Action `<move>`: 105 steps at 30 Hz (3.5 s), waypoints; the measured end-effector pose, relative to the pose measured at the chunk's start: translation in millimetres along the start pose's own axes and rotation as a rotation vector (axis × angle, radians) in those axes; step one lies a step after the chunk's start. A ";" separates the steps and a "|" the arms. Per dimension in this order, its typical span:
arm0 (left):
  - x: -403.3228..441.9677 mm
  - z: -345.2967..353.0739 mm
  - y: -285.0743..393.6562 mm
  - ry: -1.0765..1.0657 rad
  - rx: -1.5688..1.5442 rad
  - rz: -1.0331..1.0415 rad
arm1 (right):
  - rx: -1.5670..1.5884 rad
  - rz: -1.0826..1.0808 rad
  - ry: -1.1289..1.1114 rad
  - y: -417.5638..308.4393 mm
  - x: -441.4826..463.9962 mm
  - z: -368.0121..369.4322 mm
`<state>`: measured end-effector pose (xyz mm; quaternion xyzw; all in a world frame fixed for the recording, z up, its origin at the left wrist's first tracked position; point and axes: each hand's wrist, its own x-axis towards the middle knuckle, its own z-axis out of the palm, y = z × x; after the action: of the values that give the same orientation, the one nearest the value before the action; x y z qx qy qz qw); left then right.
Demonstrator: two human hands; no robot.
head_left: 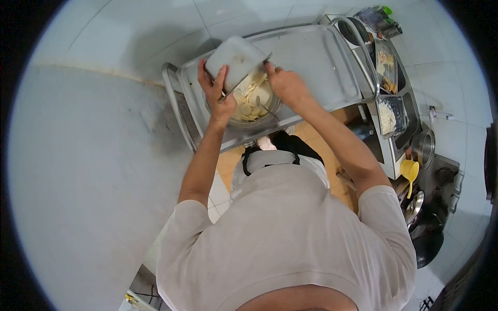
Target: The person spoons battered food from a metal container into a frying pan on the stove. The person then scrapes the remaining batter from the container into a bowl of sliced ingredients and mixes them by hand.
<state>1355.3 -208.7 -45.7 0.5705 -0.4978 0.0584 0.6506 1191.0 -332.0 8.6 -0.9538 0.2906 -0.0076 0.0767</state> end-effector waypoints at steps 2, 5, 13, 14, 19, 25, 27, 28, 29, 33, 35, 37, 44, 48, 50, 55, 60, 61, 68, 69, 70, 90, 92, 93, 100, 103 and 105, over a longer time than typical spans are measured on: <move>2.3 -3.2 0.0 -0.009 0.078 0.009 | 0.002 -0.015 -0.035 2.4 -6.8 0.7; 1.4 -3.5 -5.5 -0.007 0.084 0.018 | 0.006 -0.061 -0.094 11.9 -18.9 -9.1; 10.3 -2.6 6.9 -0.035 0.047 0.047 | 0.146 0.009 -0.043 11.6 -9.7 1.6; 11.2 -2.4 7.2 -0.038 0.040 0.055 | 0.152 -0.011 -0.053 9.9 -8.5 5.8; 11.0 -3.3 4.1 -0.063 -0.005 0.040 | 0.079 -0.078 -0.042 19.2 -23.6 -16.2; 17.9 6.7 16.2 -0.048 -0.061 0.044 | 0.026 0.018 0.046 10.1 -19.0 -22.5; 21.1 9.2 18.0 -0.058 -0.064 0.048 | 0.023 -0.049 0.039 4.1 -20.8 -9.5; 21.8 8.0 19.6 -0.072 -0.064 0.053 | 0.018 -0.066 0.020 4.0 -25.8 -11.7; 22.2 6.7 19.9 -0.086 -0.062 0.056 | 0.014 -0.084 0.000 3.1 -33.9 -14.0; 24.2 5.8 17.7 -0.060 -0.070 0.062 | -0.037 -0.107 -0.018 12.8 -46.7 -28.1; 26.0 6.1 24.1 -0.048 -0.023 0.059 | 0.018 0.018 0.020 7.7 -41.4 -38.3; 27.6 7.5 25.3 -0.061 -0.062 0.045 | 0.029 0.061 0.053 0.8 -33.8 -36.0; 32.4 6.0 22.9 -0.053 -0.055 0.052 | -0.014 -0.083 0.034 -3.3 -37.3 -29.0; 35.2 1.0 28.2 -0.064 -0.025 -0.022 | 0.034 -0.059 0.154 -1.5 -37.9 -42.8; 37.0 -1.0 29.5 -0.072 -0.017 0.003 | 0.027 0.034 0.198 -7.2 -25.4 -42.4; 42.2 0.7 33.1 -0.070 -0.029 0.027 | 0.011 -0.016 0.144 -25.4 -11.7 -28.1; 49.0 1.6 29.8 0.010 -0.099 -0.008 | -0.001 0.037 0.191 -34.1 -24.0 -45.0; 51.7 0.7 30.1 0.017 -0.089 -0.009 | 0.015 0.059 0.223 -32.2 -20.1 -50.5; 62.5 -5.9 23.7 0.000 -0.074 -0.081 | 0.019 -0.068 0.213 -37.8 2.4 -29.0; 63.3 -5.9 20.0 0.013 -0.107 -0.113 | 0.048 -0.102 0.225 -40.8 -3.6 -33.1; 62.6 -6.7 16.5 0.030 -0.138 -0.146 | 0.043 -0.103 0.206 -39.7 -7.0 -38.5; 65.5 -8.7 -7.1 0.336 -0.590 -0.586 | 0.168 0.080 0.306 -45.8 23.7 -95.9; 67.6 -5.1 -18.4 0.439 -0.638 -0.671 | 0.178 0.040 0.246 -43.7 28.2 -93.1; 72.1 -4.3 -16.8 0.472 -0.658 -0.707 | 0.177 0.017 0.225 -42.1 31.8 -92.9; 89.0 -6.7 22.6 0.375 -0.694 -0.852 | 0.037 -0.059 0.382 -41.9 29.0 -99.3; 86.4 -4.8 23.7 0.283 -0.771 -0.853 | -0.007 -0.163 0.440 -41.2 40.5 -107.0; 87.0 -4.6 22.3 0.214 -0.776 -0.842 | -0.053 -0.263 0.344 -46.6 39.8 -106.8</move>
<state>1386.8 -240.3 32.5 0.4300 -0.1443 -0.3348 0.8260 1243.6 -331.1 119.9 -0.9698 0.1726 -0.1725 -0.0007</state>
